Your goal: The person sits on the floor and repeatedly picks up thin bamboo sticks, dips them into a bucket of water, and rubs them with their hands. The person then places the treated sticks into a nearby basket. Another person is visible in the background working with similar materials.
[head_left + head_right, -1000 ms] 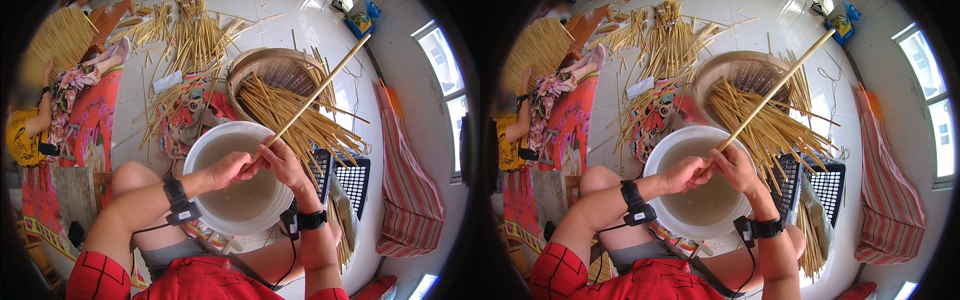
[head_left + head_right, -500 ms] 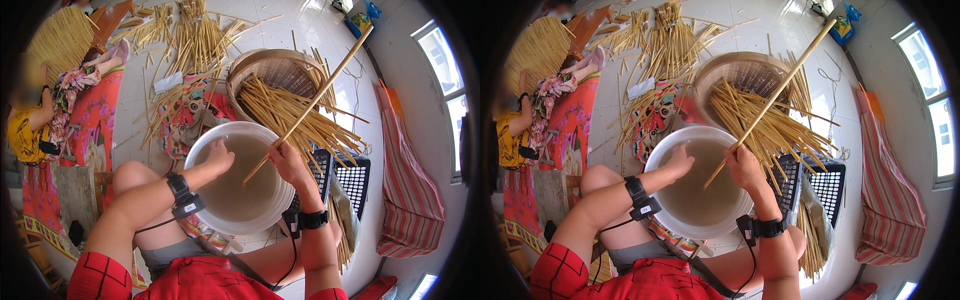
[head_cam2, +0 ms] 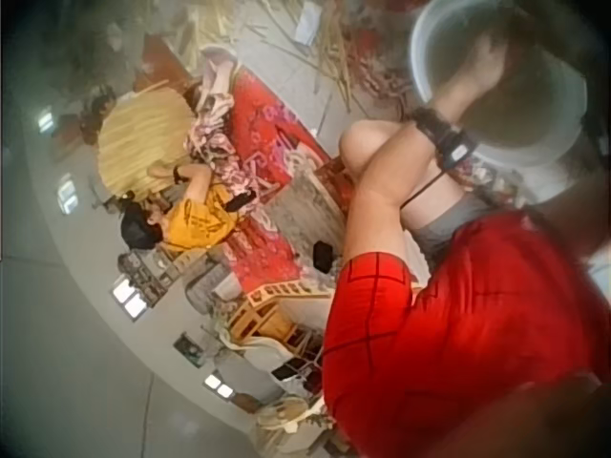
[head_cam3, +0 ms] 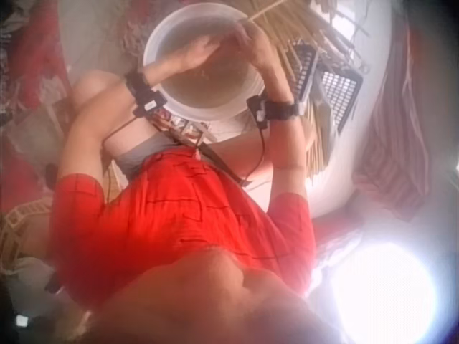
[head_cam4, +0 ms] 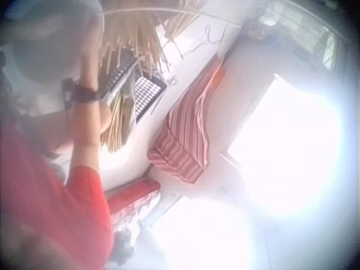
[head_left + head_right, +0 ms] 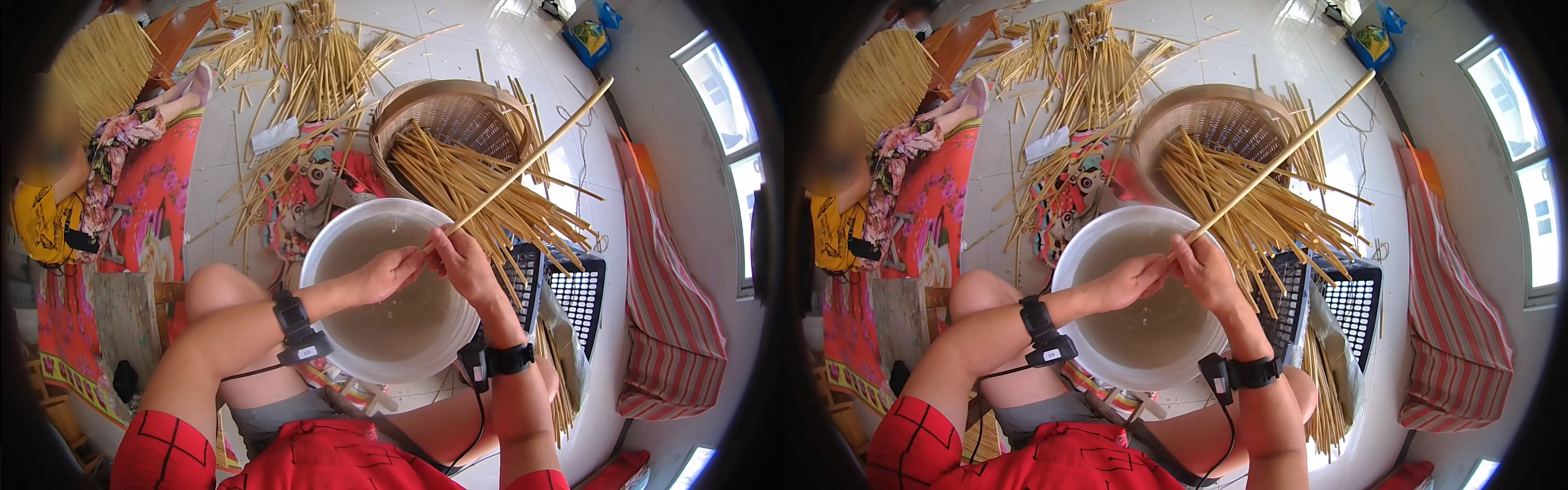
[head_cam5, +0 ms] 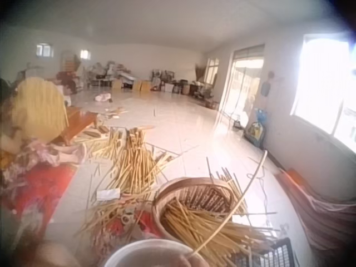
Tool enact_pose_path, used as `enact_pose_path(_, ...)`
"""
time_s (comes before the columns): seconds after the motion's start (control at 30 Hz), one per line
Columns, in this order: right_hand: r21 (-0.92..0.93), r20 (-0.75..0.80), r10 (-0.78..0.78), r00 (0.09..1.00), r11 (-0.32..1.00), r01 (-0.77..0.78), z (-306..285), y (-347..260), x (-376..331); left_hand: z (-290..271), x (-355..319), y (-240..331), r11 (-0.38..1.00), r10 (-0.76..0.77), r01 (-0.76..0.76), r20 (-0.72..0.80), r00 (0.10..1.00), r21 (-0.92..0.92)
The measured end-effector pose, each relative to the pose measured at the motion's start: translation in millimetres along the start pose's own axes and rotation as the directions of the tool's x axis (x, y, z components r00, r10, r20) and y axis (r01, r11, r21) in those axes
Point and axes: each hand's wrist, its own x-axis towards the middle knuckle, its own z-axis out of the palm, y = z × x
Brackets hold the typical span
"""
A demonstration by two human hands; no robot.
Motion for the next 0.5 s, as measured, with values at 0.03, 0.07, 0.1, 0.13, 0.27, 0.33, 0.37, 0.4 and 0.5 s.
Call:
enact_pose_path(0.03, -0.053, -0.037, -0.044, 0.998, 0.998, 0.042, 0.6, 1.3, 1.0, 0.6, 0.2, 0.8, 0.999, -0.019, 0.02, 0.02, 1.0, -0.041)
enact_pose_path(0.07, -0.107, -0.071, -0.088, 0.994, 0.991, 0.08, 1.3, 3.5, 2.0, 1.4, -0.4, 3.1, 0.996, -0.038, 0.041, 0.04, 0.999, -0.082)
enact_pose_path(0.1, -0.162, -0.103, -0.134, 0.986, 0.98, 0.116, 1.2, 3.9, 2.5, 2.1, -1.0, 5.8, 0.99, -0.055, 0.063, 0.062, 0.997, -0.123)
enact_pose_path(0.13, -0.127, -0.18, -0.147, 0.973, 0.984, 0.126, -2.0, 1.8, 2.2, 1.3, -3.9, 8.8, 0.993, -0.081, 0.089, 0.109, 0.991, -0.074)
enact_pose_path(0.27, -0.089, -0.367, -0.179, 0.913, 0.983, 0.157, -37.7, -13.0, 5.7, -3.8, -15.1, 16.5, 0.996, -0.069, 0.08, 0.254, 0.965, -0.03)
enact_pose_path(0.33, -0.09, -0.381, -0.181, 0.907, 0.983, 0.159, -34.4, -17.6, 3.5, -6.7, -16.6, 9.7, 0.998, -0.02, 0.037, 0.306, 0.952, -0.051)
enact_pose_path(0.37, -0.08, -0.394, -0.185, 0.9, 0.983, 0.167, -36.4, -13.3, 4.6, -9.2, -15.4, 10.2, 0.999, 0.0, 0.016, 0.334, 0.943, -0.044)
enact_pose_path(0.4, -0.07, -0.406, -0.19, 0.894, 0.982, 0.177, -39.8, -5.7, 7.2, -10.3, -14.9, 11.3, 0.999, 0.019, -0.006, 0.361, 0.932, -0.037)
enact_pose_path(0.5, -0.013, -0.385, -0.152, 0.91, 0.987, 0.159, -46.8, -1.4, 7.3, -5.1, -17.8, 20.0, 0.972, 0.016, 0.069, 0.358, 0.934, -0.224)
